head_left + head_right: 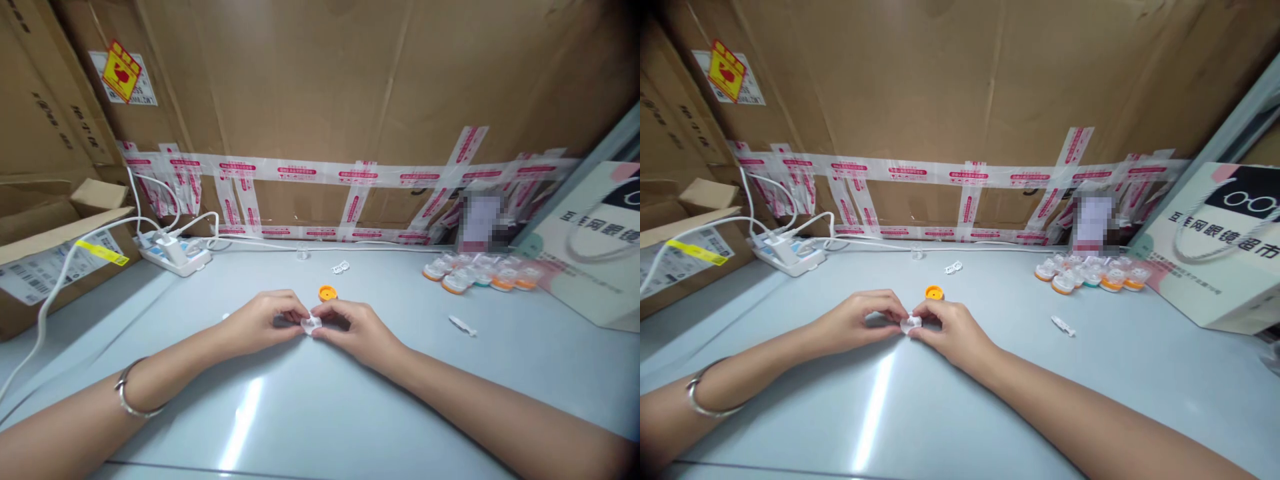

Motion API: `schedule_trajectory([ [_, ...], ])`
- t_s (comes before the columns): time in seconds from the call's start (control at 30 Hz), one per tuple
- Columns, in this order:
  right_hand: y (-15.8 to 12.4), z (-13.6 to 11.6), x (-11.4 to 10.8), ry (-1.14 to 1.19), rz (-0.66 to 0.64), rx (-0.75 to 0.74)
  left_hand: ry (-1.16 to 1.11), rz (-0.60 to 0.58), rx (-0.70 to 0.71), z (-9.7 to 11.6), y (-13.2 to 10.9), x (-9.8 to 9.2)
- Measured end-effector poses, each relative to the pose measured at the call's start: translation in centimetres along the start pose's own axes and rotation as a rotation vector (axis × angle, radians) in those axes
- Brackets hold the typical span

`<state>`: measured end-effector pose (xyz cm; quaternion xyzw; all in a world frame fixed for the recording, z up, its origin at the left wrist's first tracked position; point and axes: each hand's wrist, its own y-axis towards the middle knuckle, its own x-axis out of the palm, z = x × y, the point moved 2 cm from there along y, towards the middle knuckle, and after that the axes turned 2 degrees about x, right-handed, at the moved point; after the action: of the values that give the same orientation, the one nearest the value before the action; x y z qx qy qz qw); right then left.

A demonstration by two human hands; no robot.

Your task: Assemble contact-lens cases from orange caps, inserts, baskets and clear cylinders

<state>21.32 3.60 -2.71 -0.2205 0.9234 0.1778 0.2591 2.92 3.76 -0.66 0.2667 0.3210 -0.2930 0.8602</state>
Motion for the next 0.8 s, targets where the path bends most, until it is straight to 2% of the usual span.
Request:
schedule_trajectory([
  [0.13,-0.1,0.0,-0.1,0.003,0.041,0.029,0.033,-0.035,0.015,-0.1,-0.3,-0.2],
  [0.43,-0.2,0.0,-0.3,-0.075,0.085,-0.16,0.107,-0.062,0.134,-1.0,-0.4,-0.4],
  [0.8,-0.5,0.0,-0.1,-0.168,0.119,-0.229,0.19,-0.092,0.175,-1.0,-0.6,-0.2],
])
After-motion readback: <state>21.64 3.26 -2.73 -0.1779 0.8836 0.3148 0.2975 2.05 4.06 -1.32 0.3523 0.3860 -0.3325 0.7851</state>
